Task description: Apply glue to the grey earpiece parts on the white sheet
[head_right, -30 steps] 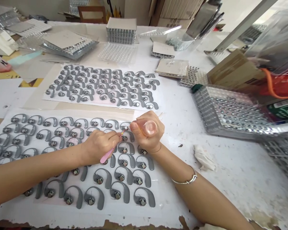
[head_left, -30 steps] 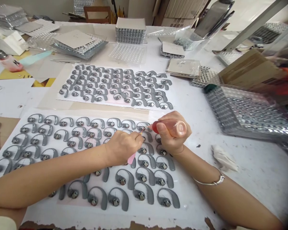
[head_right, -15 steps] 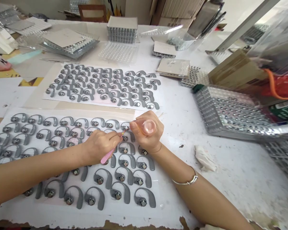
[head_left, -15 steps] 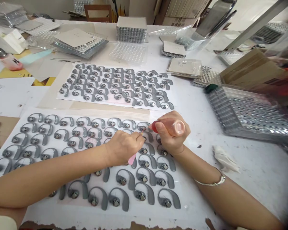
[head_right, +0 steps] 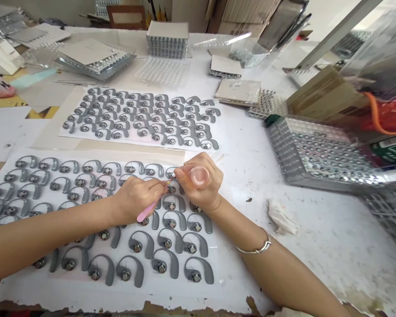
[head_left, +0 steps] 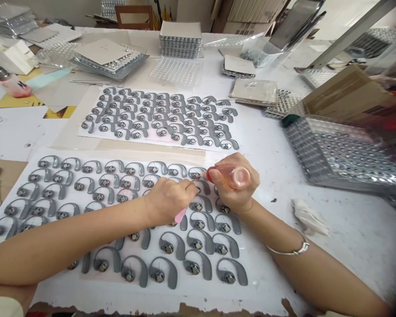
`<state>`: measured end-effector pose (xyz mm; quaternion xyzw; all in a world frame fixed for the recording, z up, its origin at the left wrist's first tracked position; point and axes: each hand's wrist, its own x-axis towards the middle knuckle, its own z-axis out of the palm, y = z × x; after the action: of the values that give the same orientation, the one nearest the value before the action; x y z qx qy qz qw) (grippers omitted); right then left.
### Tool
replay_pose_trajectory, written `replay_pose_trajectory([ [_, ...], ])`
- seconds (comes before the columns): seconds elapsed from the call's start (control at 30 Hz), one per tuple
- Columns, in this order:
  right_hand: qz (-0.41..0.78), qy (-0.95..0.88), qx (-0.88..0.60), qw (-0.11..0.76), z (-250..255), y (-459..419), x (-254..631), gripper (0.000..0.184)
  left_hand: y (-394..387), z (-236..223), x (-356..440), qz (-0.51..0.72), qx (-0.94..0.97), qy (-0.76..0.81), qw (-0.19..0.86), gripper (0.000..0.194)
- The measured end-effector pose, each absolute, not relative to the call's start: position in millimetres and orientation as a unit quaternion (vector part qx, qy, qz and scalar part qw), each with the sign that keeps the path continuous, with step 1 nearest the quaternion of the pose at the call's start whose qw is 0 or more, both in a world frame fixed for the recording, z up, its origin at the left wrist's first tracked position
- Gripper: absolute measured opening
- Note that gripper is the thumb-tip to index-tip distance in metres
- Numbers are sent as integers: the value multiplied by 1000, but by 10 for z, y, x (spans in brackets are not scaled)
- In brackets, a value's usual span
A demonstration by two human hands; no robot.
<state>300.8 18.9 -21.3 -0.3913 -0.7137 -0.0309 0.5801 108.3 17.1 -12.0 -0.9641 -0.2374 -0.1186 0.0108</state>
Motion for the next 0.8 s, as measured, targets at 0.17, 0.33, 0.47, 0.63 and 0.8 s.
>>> replay_pose_trajectory([
  [0.17, -23, -713, -405, 571, -227, 178, 3028, 13, 207, -110, 1074, -120, -957, -262, -36, 13],
  [0.33, -27, -718, -411, 560, -185, 170, 3017, 17, 265, -40, 1065, -140, -928, -301, -169, 20],
  [0.47, -20, -722, -395, 568, -157, 170, 3006, 14, 304, 43, 1069, -155, -900, -327, -244, 19],
  [0.63, -7, -723, -391, 570, -154, 158, 3002, 14, 341, 93, 1065, -180, -876, -337, -295, 16],
  [0.8, 5, -704, -397, 589, -208, 149, 3031, 13, 402, 111, 1068, -178, -861, -346, -327, 16],
])
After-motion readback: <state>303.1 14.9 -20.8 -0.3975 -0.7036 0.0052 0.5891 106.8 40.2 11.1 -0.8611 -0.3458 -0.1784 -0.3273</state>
